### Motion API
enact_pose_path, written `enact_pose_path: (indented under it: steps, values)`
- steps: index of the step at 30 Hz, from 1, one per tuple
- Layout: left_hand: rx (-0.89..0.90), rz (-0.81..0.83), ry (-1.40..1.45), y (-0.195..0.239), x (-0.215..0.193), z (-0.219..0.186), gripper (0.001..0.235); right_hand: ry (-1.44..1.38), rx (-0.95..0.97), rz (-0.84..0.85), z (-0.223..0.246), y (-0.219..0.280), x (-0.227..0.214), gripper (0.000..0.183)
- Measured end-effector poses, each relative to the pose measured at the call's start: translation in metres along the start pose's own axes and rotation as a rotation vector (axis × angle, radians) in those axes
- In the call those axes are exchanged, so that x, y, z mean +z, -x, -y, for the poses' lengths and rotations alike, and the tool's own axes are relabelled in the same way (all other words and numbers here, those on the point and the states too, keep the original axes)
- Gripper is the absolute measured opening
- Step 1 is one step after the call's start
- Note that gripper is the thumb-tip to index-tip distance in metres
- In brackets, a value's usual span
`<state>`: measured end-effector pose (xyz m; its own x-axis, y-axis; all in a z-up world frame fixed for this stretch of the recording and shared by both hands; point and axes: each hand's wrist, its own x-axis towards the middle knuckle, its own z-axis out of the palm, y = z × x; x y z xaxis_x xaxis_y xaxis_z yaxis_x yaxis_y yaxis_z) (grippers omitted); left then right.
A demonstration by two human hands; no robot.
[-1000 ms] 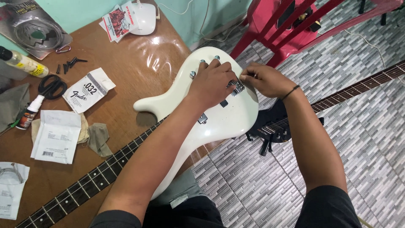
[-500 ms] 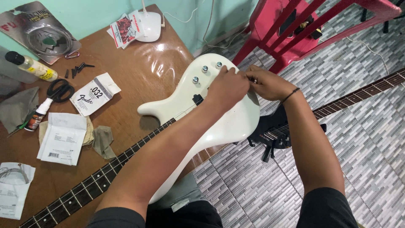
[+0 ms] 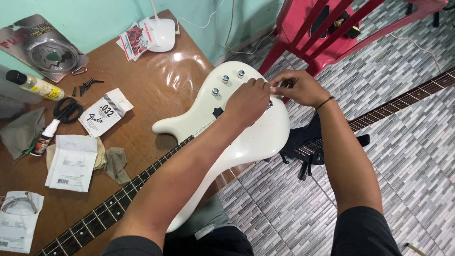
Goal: The person installs a new string on a white electric bass guitar. They thread the string through the bridge, pull it taut, and then wind it onto the tuning peg at the headstock.
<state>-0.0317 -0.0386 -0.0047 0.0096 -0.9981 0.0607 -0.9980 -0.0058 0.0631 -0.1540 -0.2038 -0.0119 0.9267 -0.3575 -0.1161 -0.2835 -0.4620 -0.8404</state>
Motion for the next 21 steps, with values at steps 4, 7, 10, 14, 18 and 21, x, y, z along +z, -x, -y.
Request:
enact_pose_path:
  steps: [4, 7, 10, 14, 18, 21]
  values:
    - [-0.051, 0.015, 0.023, -0.007, 0.019, -0.001, 0.013, 0.034, -0.032, 0.023, -0.004, -0.003, 0.001, 0.02]
    - [-0.085, 0.023, 0.011, -0.007, 0.019, -0.002, 0.014, 0.069, -0.033, 0.033, 0.004, -0.001, 0.0, 0.021]
    - [-0.09, 0.026, -0.036, -0.006, 0.014, -0.008, 0.016, 0.121, -0.036, 0.051, 0.015, 0.003, -0.003, 0.019]
    - [-0.108, -0.004, -0.112, -0.004, 0.014, -0.014, 0.02, 0.193, 0.004, 0.059, 0.029, 0.007, -0.001, 0.017]
    - [-0.143, -0.013, -0.134, -0.002, 0.026, -0.017, 0.02, 0.179, 0.003, 0.035, 0.021, 0.004, 0.002, 0.016]
    - [-0.233, -0.049, -0.018, -0.008, 0.038, -0.021, 0.03, 0.109, 0.011, -0.002, 0.016, 0.003, 0.001, 0.013]
